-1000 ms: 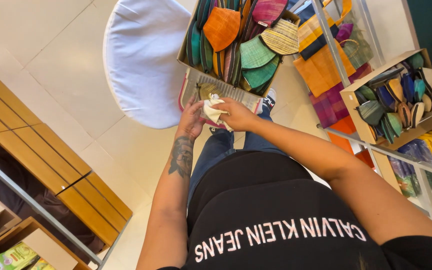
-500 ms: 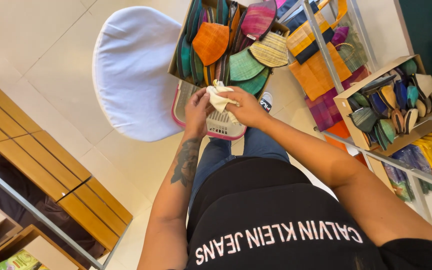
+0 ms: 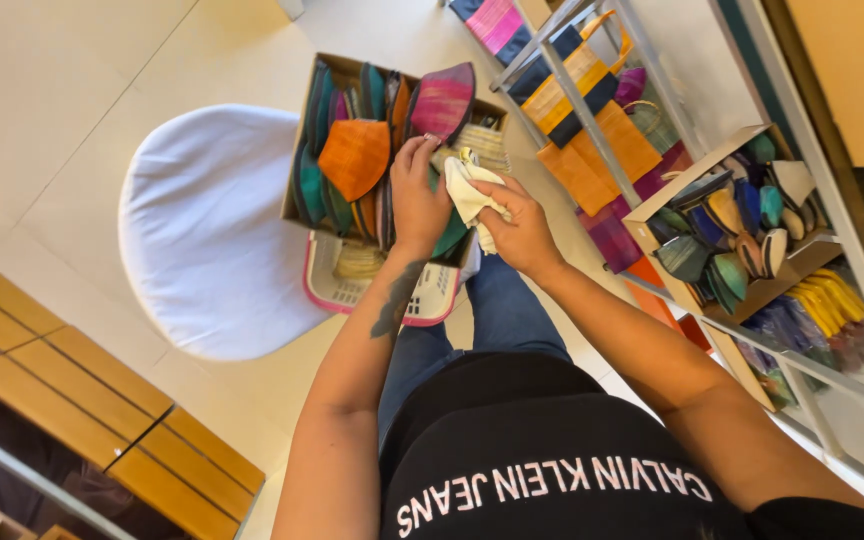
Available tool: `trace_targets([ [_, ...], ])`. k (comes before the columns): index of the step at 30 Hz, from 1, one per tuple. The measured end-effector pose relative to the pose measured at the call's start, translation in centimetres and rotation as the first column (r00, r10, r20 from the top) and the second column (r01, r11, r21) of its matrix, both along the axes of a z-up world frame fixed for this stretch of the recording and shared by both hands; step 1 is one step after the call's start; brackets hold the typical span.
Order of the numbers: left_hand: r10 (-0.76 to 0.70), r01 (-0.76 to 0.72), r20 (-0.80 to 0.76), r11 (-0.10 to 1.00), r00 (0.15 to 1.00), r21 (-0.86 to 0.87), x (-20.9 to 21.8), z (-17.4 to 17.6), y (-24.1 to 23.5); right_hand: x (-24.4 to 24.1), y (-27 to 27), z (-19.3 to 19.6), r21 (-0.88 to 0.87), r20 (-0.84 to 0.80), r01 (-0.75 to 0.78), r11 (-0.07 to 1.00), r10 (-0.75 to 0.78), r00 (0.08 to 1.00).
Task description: The person is wiping down colorful woven pouches with a white cloth and organizing them inside a cardboard box.
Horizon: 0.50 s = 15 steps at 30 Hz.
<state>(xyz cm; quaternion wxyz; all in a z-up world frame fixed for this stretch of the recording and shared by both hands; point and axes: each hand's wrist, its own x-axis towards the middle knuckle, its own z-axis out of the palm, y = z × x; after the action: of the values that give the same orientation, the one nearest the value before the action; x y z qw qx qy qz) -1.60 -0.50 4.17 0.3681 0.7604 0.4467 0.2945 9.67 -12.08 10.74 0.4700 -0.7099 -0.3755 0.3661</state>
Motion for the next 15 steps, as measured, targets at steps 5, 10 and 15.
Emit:
trace_targets([
  [5,0.034,0.015,-0.259,0.983,0.965,0.182,4.5,-4.7,1.9,3.0,-0.4,-0.1,0.016,0.006,0.048,0.999,-0.048,0.999],
  [10,0.017,0.050,-0.453,0.990,0.891,0.135,5.9,-5.0,2.9,4.9,-0.6,-0.4,0.015,0.006,0.063,0.998,-0.063,0.998],
  [15,-0.005,0.027,-0.392,0.998,0.920,0.052,5.4,-7.5,3.4,5.4,-0.5,-1.1,0.034,0.005,0.045,0.998,-0.046,0.999],
])
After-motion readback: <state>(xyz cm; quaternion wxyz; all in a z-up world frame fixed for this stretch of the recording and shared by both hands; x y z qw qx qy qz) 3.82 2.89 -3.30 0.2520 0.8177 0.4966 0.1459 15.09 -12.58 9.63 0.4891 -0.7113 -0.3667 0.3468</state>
